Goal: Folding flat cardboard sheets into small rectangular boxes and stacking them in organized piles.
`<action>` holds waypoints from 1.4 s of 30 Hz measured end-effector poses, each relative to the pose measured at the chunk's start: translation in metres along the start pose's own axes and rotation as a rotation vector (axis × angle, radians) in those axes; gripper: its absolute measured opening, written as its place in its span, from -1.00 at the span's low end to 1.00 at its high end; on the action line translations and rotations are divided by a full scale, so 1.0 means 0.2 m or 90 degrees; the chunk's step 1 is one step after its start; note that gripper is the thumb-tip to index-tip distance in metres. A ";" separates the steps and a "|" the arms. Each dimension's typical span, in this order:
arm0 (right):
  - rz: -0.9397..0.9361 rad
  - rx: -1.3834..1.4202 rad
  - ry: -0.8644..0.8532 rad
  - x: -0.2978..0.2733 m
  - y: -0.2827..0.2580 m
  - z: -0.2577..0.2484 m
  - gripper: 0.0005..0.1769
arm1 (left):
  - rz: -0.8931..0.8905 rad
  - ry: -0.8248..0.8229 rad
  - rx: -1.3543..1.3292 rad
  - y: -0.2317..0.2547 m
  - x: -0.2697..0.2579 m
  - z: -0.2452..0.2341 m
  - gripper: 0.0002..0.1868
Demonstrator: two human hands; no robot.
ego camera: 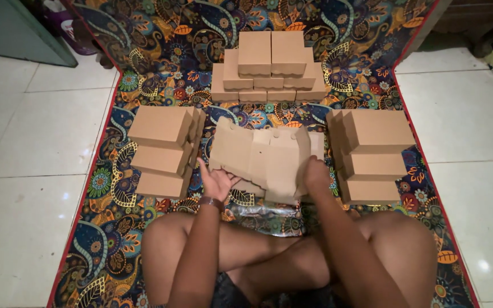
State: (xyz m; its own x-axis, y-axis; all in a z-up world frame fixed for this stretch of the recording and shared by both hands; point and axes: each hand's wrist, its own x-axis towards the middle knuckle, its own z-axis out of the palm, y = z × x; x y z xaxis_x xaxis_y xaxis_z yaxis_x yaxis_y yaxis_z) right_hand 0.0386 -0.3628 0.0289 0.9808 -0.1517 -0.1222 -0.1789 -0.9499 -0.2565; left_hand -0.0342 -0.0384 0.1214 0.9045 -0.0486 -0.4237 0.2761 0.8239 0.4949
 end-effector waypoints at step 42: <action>0.307 0.827 -0.373 -0.30 -0.17 -0.03 -0.83 | 0.063 0.106 0.270 -0.29 0.23 -0.20 0.06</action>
State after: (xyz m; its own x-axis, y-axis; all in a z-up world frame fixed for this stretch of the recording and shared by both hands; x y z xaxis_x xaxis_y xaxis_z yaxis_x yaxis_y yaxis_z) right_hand -0.0144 -0.3230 0.0504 0.6971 0.0562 -0.7147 -0.7161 0.1022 -0.6905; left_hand -0.0213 -0.0656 0.0424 0.8782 0.1393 -0.4575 0.3307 0.5141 0.7914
